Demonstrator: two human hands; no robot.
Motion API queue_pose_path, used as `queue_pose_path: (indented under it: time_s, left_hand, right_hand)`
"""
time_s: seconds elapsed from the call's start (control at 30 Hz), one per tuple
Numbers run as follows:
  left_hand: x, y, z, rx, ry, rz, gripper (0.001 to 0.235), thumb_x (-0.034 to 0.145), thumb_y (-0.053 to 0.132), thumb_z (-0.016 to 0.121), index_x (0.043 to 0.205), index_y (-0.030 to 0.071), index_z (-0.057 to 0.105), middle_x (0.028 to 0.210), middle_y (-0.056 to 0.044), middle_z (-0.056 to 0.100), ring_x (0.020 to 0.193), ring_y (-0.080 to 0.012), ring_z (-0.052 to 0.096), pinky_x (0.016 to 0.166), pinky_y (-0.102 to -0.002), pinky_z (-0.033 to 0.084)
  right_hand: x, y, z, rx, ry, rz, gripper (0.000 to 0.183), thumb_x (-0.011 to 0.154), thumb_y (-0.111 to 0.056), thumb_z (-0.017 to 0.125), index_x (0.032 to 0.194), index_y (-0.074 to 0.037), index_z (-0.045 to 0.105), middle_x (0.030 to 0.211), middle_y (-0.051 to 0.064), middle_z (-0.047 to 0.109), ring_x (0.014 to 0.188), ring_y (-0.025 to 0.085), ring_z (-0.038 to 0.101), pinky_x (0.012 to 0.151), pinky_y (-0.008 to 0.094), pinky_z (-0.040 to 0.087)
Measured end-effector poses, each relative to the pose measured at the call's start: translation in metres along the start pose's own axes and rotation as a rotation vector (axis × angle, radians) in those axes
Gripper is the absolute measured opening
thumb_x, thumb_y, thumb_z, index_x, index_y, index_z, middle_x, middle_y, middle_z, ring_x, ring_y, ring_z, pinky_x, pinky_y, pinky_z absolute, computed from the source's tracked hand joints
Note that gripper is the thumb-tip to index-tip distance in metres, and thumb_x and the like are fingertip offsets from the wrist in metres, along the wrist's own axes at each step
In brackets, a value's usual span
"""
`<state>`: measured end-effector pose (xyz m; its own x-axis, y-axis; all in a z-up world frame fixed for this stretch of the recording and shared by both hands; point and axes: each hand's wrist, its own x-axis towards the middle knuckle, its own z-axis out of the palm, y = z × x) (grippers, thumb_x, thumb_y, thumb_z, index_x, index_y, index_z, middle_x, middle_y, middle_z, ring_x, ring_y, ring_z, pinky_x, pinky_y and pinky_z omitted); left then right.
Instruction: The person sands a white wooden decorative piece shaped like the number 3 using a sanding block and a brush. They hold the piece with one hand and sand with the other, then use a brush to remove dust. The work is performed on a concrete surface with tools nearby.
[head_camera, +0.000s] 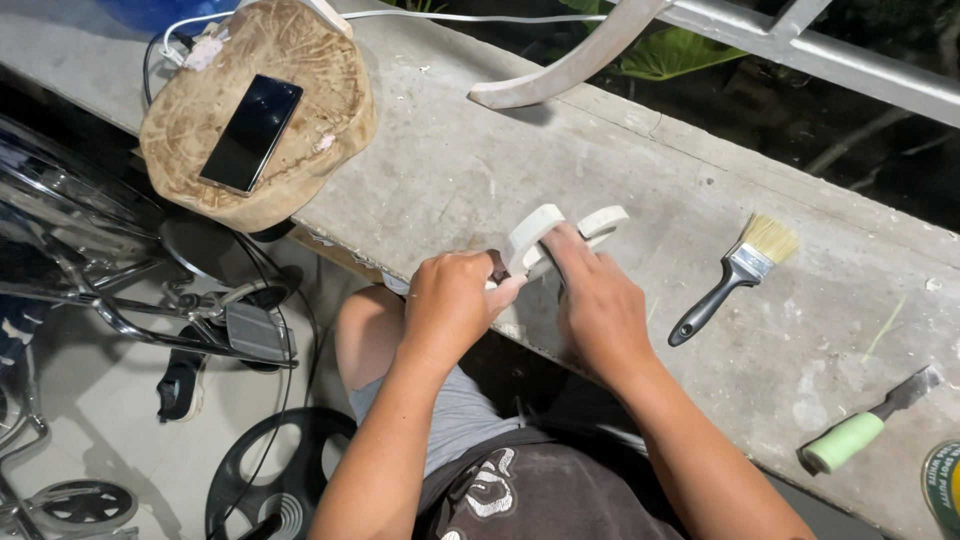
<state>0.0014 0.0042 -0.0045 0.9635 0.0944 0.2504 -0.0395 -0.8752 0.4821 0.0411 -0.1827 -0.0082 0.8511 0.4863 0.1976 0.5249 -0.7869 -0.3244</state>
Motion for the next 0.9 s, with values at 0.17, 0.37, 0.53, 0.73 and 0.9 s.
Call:
queue_pose_path:
  time_s: [0.17,0.37,0.53,0.73,0.9]
  left_hand:
    - [0.002,-0.001,0.000,-0.021,0.002,-0.011,0.026,0.080,0.042,0.077,0.077,0.016,0.075,0.065,-0.007,0.070,0.071,-0.0342,0.072,0.067,-0.045,0.057]
    - [0.000,-0.001,0.001,-0.007,0.000,0.008,0.024,0.080,0.039,0.077,0.078,0.015,0.076,0.066,-0.008,0.071,0.071,-0.0343,0.072,0.066,-0.045,0.057]
    - [0.005,-0.006,0.002,-0.013,-0.023,-0.024,0.027,0.080,0.040,0.077,0.078,0.013,0.076,0.066,-0.011,0.070,0.070,-0.0375,0.071,0.065,-0.048,0.057]
    - [0.002,-0.001,0.004,0.032,-0.006,-0.009,0.029,0.079,0.041,0.078,0.074,0.013,0.074,0.064,-0.009,0.069,0.069,-0.0349,0.071,0.065,-0.045,0.058]
    - [0.004,-0.001,-0.002,-0.011,-0.037,-0.014,0.023,0.080,0.037,0.075,0.078,0.014,0.076,0.066,-0.008,0.071,0.070,-0.0354,0.072,0.066,-0.047,0.058]
  right_hand:
    - [-0.007,0.005,0.005,0.070,0.060,-0.041,0.065,0.084,-0.003,0.048,0.145,-0.025,0.053,0.148,0.003,0.058,0.099,0.038,0.067,0.076,0.051,0.058]
    - [-0.002,0.010,0.017,0.004,0.098,-0.069,0.079,0.075,-0.004,0.054,0.152,-0.025,0.049,0.156,-0.005,0.052,0.103,0.029,0.065,0.081,0.043,0.060]
    - [-0.008,-0.006,-0.009,0.004,0.160,-0.210,0.067,0.084,-0.001,0.049,0.149,-0.019,0.054,0.152,0.001,0.056,0.099,0.033,0.066,0.074,0.044,0.060]
    - [0.015,-0.002,-0.003,-0.194,0.400,-0.417,0.038,0.093,-0.013,0.050,0.125,-0.022,0.069,0.121,0.005,0.067,0.089,0.029,0.063,0.092,0.038,0.049]
    - [-0.003,-0.007,-0.031,-0.224,0.359,-0.507,0.039,0.101,-0.007,0.045,0.133,-0.015,0.066,0.135,0.014,0.065,0.104,0.028,0.066,0.095,0.038,0.046]
